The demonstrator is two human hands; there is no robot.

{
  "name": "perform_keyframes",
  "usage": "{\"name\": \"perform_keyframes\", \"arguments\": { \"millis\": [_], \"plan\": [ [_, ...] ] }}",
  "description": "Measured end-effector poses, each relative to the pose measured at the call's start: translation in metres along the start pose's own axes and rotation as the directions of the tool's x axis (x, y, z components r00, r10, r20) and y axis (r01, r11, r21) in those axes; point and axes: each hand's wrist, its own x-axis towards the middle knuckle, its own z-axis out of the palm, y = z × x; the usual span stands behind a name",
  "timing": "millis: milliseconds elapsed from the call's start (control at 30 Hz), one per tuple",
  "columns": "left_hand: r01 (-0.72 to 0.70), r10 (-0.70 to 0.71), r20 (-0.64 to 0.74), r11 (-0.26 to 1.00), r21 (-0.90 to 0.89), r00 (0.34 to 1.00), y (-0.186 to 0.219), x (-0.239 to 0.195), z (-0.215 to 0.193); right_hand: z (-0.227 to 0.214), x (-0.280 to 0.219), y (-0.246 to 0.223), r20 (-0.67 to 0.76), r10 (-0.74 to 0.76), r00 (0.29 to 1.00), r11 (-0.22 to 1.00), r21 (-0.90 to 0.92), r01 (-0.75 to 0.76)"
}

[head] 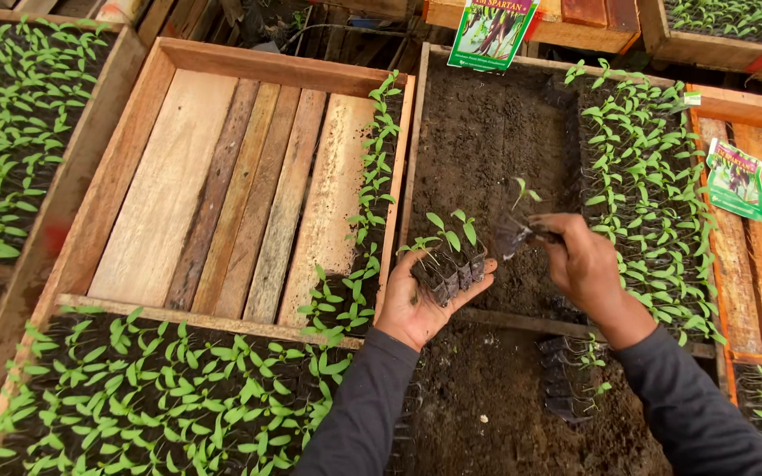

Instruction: The person removes small seedlings from a black plastic tray and places them into a wooden tray filled with soil. They use their hands to separate the seedlings and position them in the soil, occasionally patting the soil around the base of the plants.

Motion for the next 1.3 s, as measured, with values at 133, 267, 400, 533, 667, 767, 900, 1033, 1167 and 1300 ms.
{"name": "perform_keyframes", "arguments": {
  "millis": [133,267,400,533,667,767,900,1033,1167,1300],
  "plan": [
    [0.014,-0.014,-0.016,1.000,0.010,1.000,-0.010,-0.022,0.000,-0.017,0.006,-0.068,0.038,-0.038,0.999,0.999,0.039,0.036],
    [-0.002,0.004,-0.042,0.999,0.041,0.999,-0.018,-0.038,0.002,-0.025,0.000,-0.095,0.093,-0.114,0.989,0.991,0.084,0.106],
    [-0.005,0.008,-0.042,0.997,0.072,0.999,-0.020,-0.040,-0.008,-0.033,-0.011,-0.103,0.139,-0.053,0.989,0.990,0.139,0.034],
    [-0.010,0.013,-0.033,0.996,0.091,0.999,-0.020,-0.036,-0.017,-0.038,-0.013,-0.118,0.151,0.018,0.988,0.983,0.180,-0.046],
    [-0.091,0.093,-0.019,0.993,0.079,0.996,-0.020,-0.027,-0.040,-0.030,-0.026,-0.117,0.210,0.186,0.960,0.878,0.402,-0.259],
    [-0.123,0.123,-0.006,0.990,0.070,0.992,-0.019,-0.019,-0.053,-0.035,-0.016,-0.141,0.282,0.241,0.929,0.798,0.486,-0.355],
    [-0.236,0.208,0.127,0.933,0.272,0.970,-0.018,0.001,-0.082,-0.035,0.001,-0.169,0.443,0.207,0.872,0.815,0.415,-0.404],
    [-0.412,0.405,0.104,0.822,0.393,0.908,-0.036,-0.010,-0.072,-0.045,0.011,-0.187,0.558,0.299,0.774,0.795,0.303,-0.525],
    [-0.447,0.462,0.080,0.779,0.439,0.883,-0.049,-0.024,-0.060,-0.044,0.012,-0.197,0.635,0.363,0.682,0.802,0.161,-0.576],
    [-0.463,0.474,0.118,0.726,0.508,0.872,-0.053,-0.027,-0.065,-0.047,0.018,-0.207,0.666,0.405,0.626,0.798,0.076,-0.597]
  ]
}}
